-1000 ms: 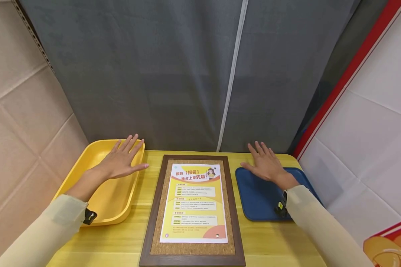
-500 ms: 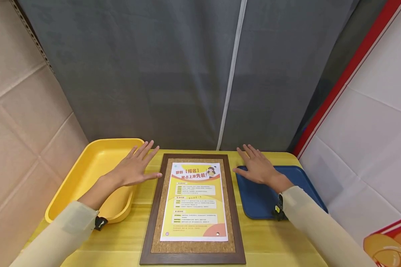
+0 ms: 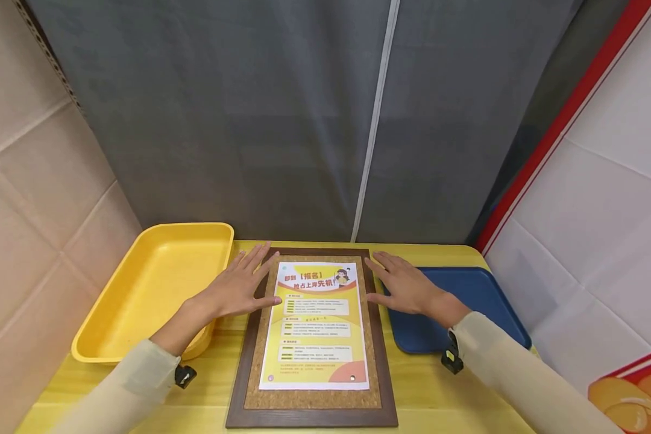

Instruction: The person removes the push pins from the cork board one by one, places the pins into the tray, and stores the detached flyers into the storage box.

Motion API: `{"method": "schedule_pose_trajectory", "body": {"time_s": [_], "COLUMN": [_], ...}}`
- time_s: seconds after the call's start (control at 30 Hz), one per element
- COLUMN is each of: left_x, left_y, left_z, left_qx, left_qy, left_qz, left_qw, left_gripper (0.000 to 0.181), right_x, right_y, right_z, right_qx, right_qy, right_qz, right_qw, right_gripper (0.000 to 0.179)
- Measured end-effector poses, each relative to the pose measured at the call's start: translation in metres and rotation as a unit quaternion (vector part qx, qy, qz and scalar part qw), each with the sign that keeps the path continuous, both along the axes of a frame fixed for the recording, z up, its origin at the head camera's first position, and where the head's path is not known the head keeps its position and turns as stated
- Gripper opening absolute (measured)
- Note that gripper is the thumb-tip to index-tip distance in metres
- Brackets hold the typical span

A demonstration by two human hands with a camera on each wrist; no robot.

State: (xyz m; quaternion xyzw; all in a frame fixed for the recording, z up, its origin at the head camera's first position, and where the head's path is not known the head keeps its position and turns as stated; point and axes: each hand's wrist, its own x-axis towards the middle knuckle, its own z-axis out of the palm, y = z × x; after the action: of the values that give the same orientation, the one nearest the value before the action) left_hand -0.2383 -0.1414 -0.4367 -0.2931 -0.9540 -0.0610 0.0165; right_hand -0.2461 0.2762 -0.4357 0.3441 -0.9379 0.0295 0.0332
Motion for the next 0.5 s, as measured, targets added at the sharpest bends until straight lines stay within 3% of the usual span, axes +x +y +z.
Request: {"method": "schedule_pose_trajectory", "body": {"time_s": [0.27,0.5], "left_x": [0.008,0.014], "left_y": [0.019,0.025], "left_z": [-0.023,-0.045], "left_qx": [-0.01,-0.002], "left_qy": [-0.029,-0.042], "left_qz": [-0.01,-0.011], "left_qw": [0.9995,0.999], "left_gripper": [0.104,0.102], "right_x": [0.013,0.024], "right_y": [-0.008,-0.012], "right_z": [-0.004,-0.011], "right_qx": [0.018,0.004], "right_qy": [-0.003,0.015], "right_qz": [0.039,0.108], "right_qw": [0.9991,0.994], "right_gripper": [0.085,0.073]}}
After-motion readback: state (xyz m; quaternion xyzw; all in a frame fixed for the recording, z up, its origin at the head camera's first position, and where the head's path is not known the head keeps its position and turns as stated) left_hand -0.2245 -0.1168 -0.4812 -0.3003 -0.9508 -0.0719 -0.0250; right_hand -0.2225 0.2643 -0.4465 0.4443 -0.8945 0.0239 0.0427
